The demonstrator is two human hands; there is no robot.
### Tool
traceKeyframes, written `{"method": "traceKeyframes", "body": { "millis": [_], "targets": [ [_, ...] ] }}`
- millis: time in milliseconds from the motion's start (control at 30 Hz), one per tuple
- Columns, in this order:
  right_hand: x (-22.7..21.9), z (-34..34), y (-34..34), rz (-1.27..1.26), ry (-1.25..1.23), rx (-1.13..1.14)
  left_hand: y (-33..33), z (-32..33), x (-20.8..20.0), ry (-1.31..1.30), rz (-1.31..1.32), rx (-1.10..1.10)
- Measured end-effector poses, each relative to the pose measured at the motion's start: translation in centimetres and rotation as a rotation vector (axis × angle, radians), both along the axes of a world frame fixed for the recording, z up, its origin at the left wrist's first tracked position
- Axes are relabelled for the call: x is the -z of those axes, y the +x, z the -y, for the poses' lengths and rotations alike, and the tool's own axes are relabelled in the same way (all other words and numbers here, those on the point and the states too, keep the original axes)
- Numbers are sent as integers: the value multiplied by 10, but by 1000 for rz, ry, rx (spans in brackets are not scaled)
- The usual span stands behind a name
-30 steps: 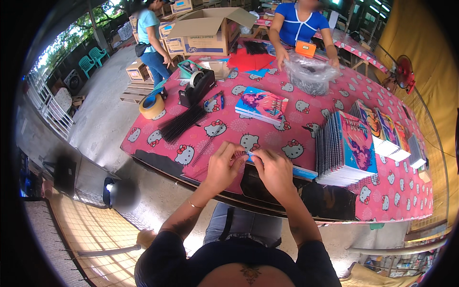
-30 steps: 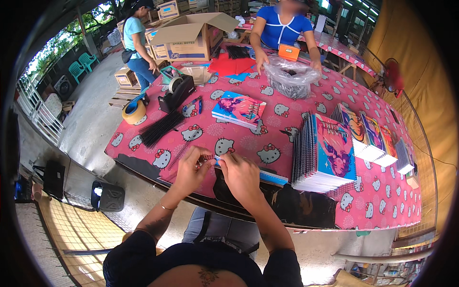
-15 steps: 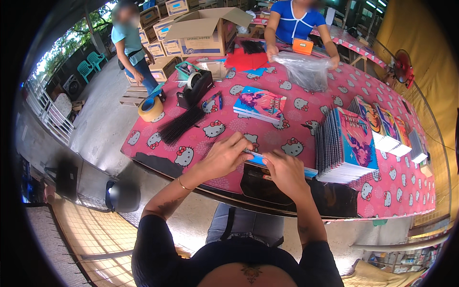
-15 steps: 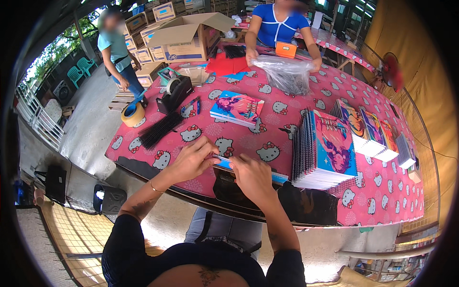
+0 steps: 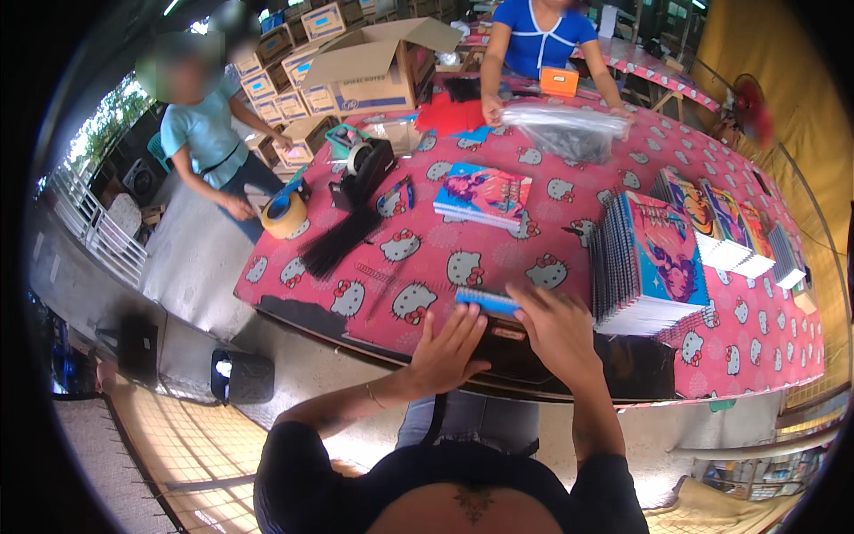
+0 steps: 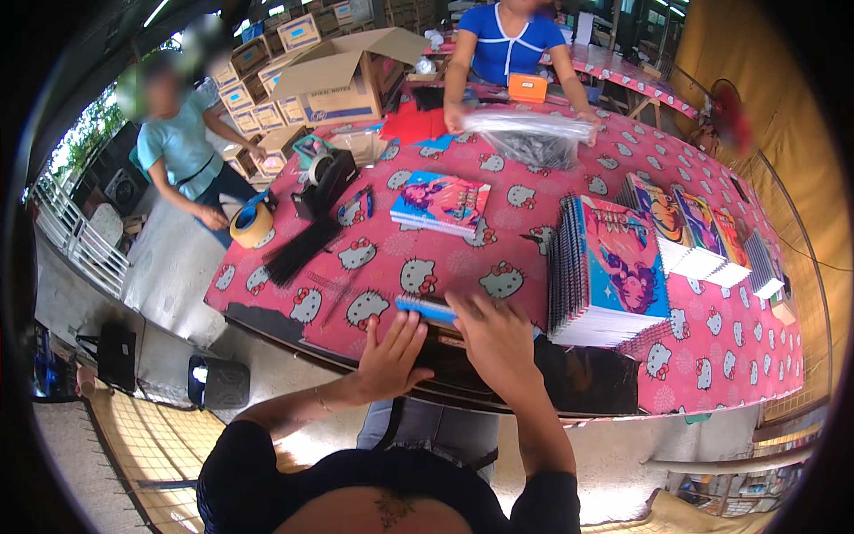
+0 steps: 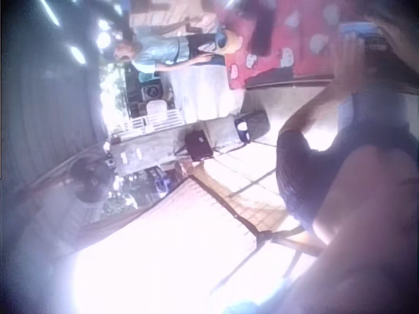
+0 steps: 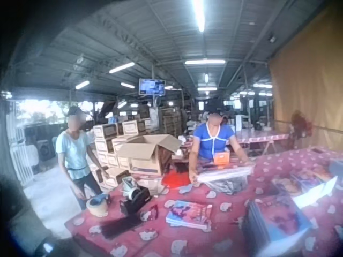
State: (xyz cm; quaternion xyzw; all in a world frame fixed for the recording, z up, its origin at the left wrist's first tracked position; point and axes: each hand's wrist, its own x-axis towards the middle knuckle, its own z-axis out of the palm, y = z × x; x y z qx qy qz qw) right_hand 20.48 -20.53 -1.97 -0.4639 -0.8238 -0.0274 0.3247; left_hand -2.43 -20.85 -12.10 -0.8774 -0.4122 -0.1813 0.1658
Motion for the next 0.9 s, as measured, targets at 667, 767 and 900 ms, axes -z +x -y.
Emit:
{"method": "traceKeyframes", "body": {
  "millis": [667, 767, 900],
  "targets": [
    [-7, 2, 13, -12, -208, 29, 31, -25, -79, -76, -3, 184],
    [-6, 5, 19, -28, -210, 82, 43, -35, -87, -72, 1, 185],
    [-20, 22, 15, 9, -93, 38, 37, -19, -76, -78, -18, 185]
  ]
}}
